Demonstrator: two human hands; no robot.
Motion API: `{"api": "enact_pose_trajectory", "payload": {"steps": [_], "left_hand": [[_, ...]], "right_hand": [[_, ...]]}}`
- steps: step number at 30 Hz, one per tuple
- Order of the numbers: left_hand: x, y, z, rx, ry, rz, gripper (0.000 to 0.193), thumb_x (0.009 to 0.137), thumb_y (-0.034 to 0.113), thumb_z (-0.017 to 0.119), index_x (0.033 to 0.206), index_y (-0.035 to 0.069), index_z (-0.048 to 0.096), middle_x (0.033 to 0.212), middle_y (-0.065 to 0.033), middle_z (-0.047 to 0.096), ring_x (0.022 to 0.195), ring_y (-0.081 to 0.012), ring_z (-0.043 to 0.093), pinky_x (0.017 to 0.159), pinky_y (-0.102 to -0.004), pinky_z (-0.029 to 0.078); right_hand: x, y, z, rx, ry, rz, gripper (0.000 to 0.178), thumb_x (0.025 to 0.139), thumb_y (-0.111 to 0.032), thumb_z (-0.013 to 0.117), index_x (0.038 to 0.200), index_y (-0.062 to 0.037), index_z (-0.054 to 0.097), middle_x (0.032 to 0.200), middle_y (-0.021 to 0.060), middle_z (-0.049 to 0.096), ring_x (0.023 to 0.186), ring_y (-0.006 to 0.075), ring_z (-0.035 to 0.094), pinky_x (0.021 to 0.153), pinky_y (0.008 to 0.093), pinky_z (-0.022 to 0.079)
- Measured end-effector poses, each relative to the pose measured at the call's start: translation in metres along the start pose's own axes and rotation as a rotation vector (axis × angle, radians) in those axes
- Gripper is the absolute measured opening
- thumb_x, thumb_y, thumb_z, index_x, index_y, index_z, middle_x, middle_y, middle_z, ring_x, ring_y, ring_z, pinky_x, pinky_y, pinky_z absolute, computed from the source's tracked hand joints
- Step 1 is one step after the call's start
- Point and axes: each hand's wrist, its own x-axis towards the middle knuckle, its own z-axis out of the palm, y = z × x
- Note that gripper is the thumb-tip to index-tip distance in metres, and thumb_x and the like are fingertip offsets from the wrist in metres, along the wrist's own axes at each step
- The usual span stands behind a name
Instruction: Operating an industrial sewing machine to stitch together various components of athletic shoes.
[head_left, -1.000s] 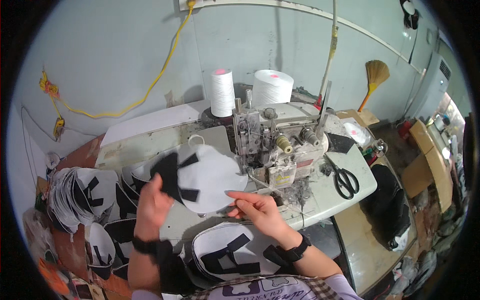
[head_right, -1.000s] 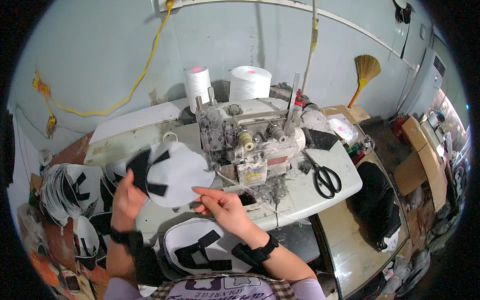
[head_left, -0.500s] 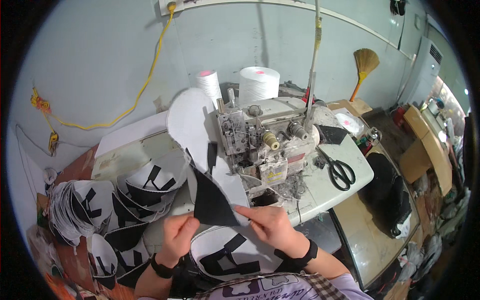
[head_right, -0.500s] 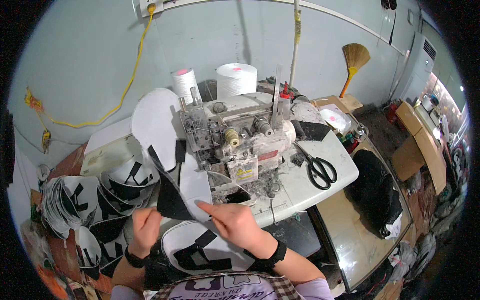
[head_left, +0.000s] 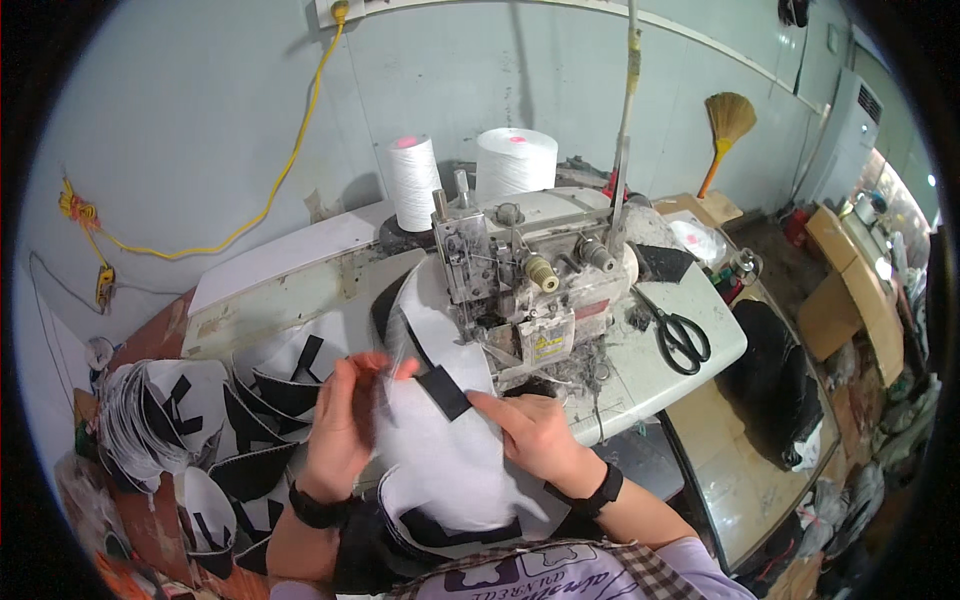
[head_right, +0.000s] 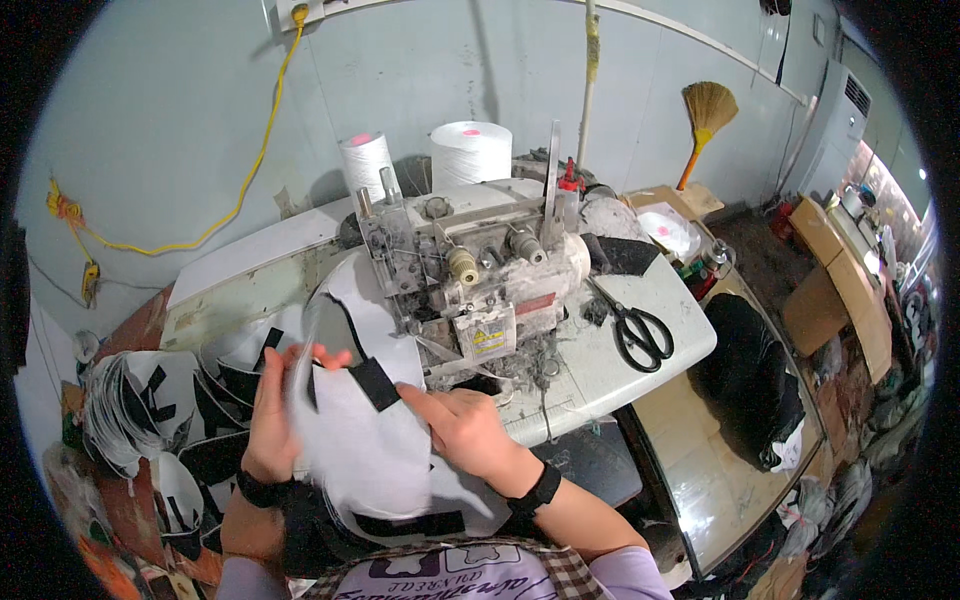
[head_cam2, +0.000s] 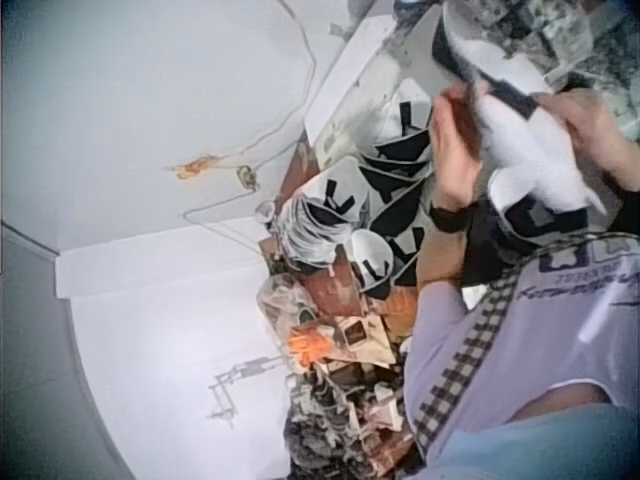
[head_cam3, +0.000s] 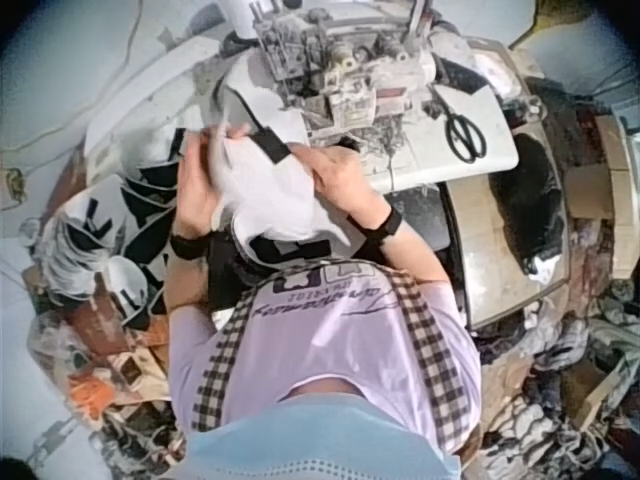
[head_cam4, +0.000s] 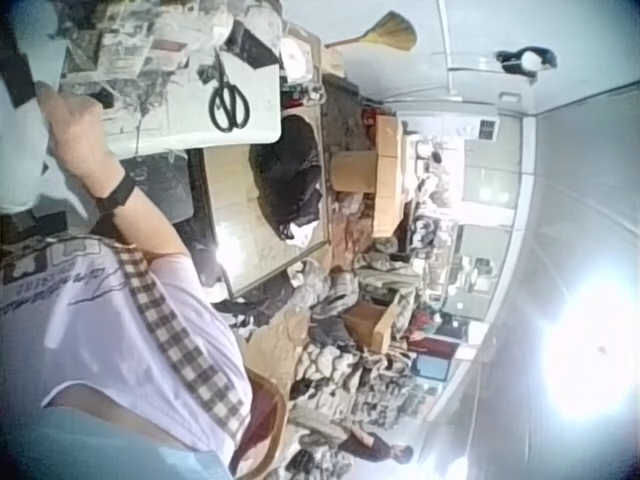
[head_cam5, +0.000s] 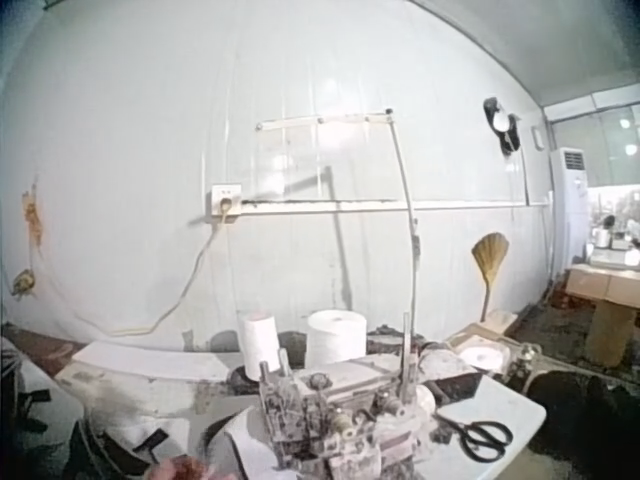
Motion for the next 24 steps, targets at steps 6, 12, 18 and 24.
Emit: {"api": "enact_pose_trajectory", "payload": {"steps": [6,12,18,24], "left_hand": [[0.028,0.007,-0.006,0.43,0.163,0.29,0.028,0.104,0.028,0.05,0.106,0.002,0.059,0.092,0.0015,0.06,0.082,-0.0066,0.055,0.075,-0.0229,0.045],[0.037,0.03,-0.033,0.215,0.125,0.372,0.023,0.101,0.021,0.055,0.116,0.003,0.059,0.1,-0.0008,0.064,0.09,-0.0098,0.061,0.081,-0.026,0.05],[-0.033,0.014,-0.008,0.591,-0.072,-0.006,0.016,0.093,0.003,0.058,0.106,-0.004,0.062,0.095,-0.0158,0.069,0.075,-0.0215,0.07,0.06,-0.0325,0.058],[-0.007,-0.017,0.006,1.12,-0.073,0.446,0.017,0.093,0.007,0.063,0.106,-0.002,0.066,0.091,-0.01,0.072,0.076,-0.02,0.07,0.064,-0.0298,0.055]], "right_hand": [[-0.003,0.003,0.001,-0.048,-0.01,-0.023,0.063,0.062,-0.001,0.065,0.125,-0.0036,0.06,0.067,0.0056,0.057,0.056,0.0244,0.056,0.054,0.0362,0.047],[0.019,-0.002,0.005,-0.094,-0.024,0.052,0.047,0.075,0.001,0.066,0.121,-0.0047,0.064,0.066,0.009,0.059,0.054,0.0247,0.056,0.052,0.0359,0.045],[0.021,0.005,-0.009,0.001,-0.037,0.194,0.033,0.081,0.002,0.064,0.113,-0.0033,0.064,0.071,0.0116,0.063,0.06,0.0274,0.062,0.055,0.036,0.05],[-0.018,-0.027,-0.007,-0.025,-0.227,0.257,0.026,0.08,-0.014,0.073,0.104,-0.0062,0.064,0.093,0.0083,0.065,0.08,0.0292,0.063,0.073,0.039,0.052]]}}
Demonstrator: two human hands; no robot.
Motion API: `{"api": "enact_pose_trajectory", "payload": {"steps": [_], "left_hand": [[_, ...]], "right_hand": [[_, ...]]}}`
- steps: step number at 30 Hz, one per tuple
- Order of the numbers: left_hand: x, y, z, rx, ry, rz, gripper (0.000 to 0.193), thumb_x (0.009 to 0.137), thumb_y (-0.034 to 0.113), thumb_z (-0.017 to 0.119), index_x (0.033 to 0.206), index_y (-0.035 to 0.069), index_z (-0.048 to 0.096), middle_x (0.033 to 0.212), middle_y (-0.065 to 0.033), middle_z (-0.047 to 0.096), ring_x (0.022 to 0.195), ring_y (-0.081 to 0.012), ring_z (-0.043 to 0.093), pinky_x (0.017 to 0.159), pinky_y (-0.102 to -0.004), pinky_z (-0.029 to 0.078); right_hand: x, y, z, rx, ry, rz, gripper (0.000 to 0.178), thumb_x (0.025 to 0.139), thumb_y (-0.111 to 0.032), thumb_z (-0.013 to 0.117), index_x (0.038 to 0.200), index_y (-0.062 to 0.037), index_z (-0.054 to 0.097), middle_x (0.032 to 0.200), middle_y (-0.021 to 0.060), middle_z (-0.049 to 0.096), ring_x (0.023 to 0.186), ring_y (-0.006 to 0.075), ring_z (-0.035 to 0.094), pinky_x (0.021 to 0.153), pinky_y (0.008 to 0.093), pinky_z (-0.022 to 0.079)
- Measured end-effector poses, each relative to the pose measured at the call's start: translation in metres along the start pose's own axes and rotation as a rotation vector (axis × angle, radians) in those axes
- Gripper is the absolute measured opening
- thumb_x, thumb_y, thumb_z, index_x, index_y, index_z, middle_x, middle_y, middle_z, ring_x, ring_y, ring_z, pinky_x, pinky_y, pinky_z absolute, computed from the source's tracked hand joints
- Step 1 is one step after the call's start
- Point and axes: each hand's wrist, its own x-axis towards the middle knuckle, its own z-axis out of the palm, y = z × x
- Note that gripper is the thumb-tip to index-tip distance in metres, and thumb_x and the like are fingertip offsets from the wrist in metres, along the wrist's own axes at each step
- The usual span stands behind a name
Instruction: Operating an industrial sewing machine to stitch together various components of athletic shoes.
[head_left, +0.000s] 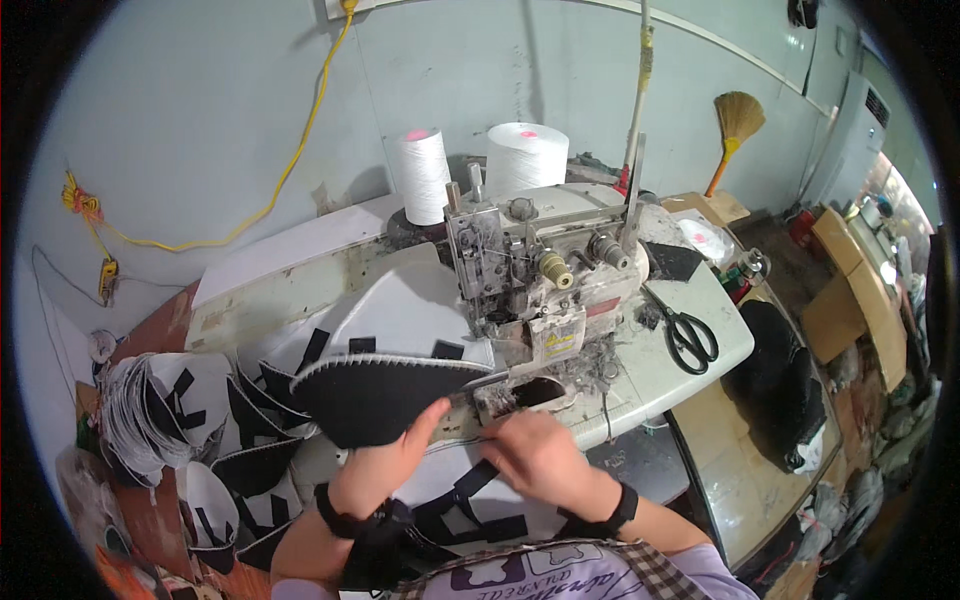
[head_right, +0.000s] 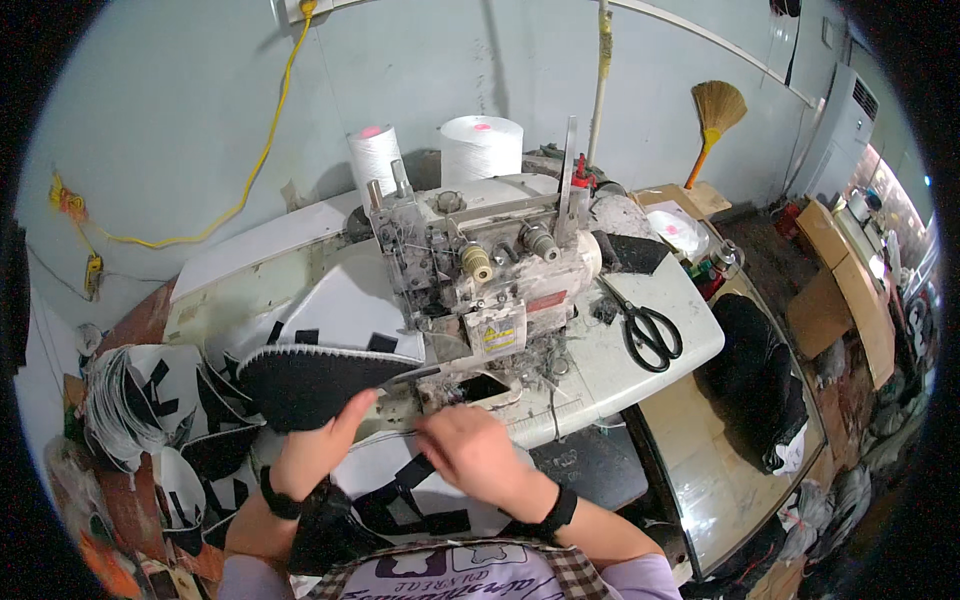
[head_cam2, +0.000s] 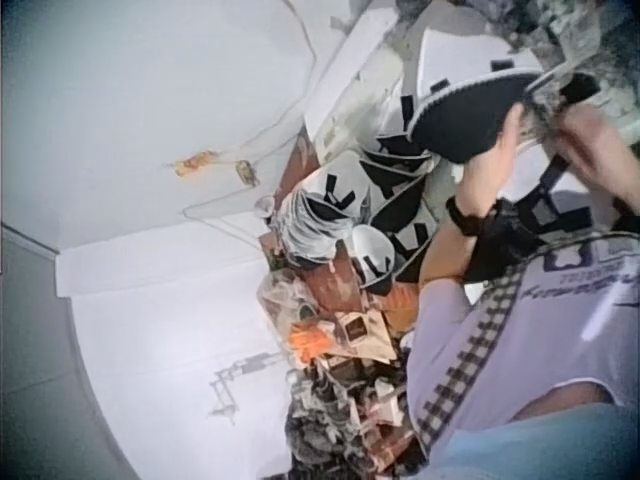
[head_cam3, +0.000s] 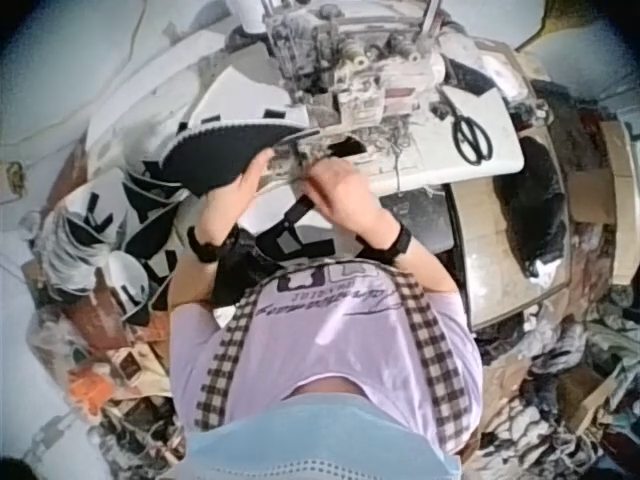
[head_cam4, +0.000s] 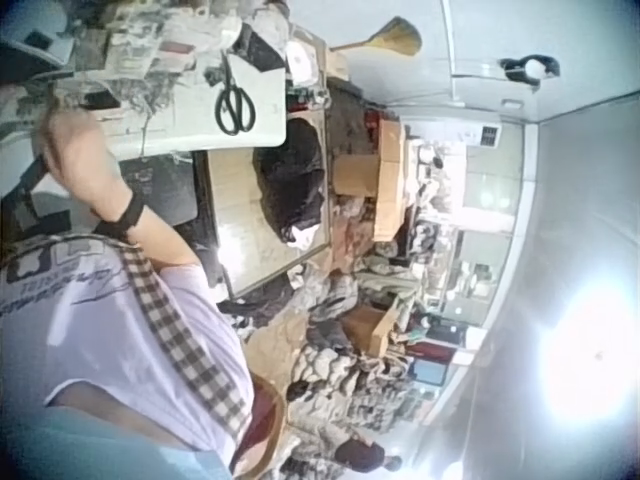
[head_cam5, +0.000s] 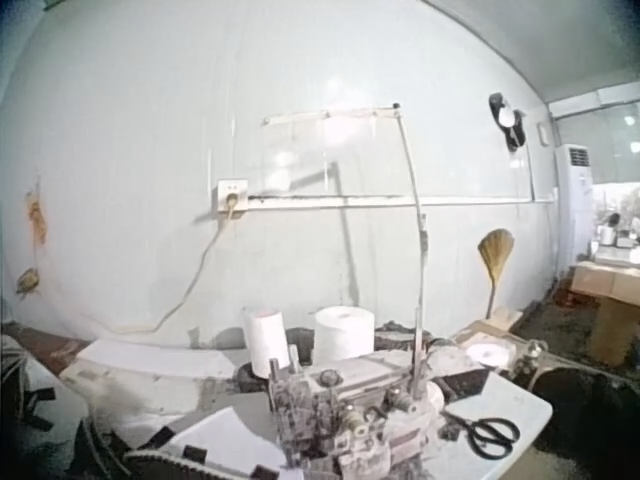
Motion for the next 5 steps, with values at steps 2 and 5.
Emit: {"api": "enact_pose_trajectory", "payload": {"steps": [2,5], "left_hand": [[0.022,-0.021,0.005,0.191,0.135,0.269,0.014,0.092,0.008,0.065,0.101,-0.003,0.068,0.09,-0.0077,0.072,0.073,-0.0176,0.069,0.064,-0.029,0.053],[0.047,-0.066,0.003,-0.211,0.223,-0.026,0.011,0.093,0.006,0.065,0.101,0.002,0.071,0.089,-0.0066,0.073,0.07,-0.0185,0.069,0.062,-0.0269,0.053]], "right_hand": [[-0.013,-0.005,0.006,-0.13,-0.102,-0.036,0.031,0.079,-0.018,0.075,0.106,-0.0073,0.064,0.099,0.0081,0.064,0.087,0.0287,0.062,0.078,0.0392,0.051],[-0.024,0.004,0.015,-0.149,-0.16,0.033,0.042,0.077,-0.023,0.076,0.115,-0.0095,0.065,0.108,0.0086,0.061,0.098,0.0295,0.059,0.084,0.0398,0.048]]}}
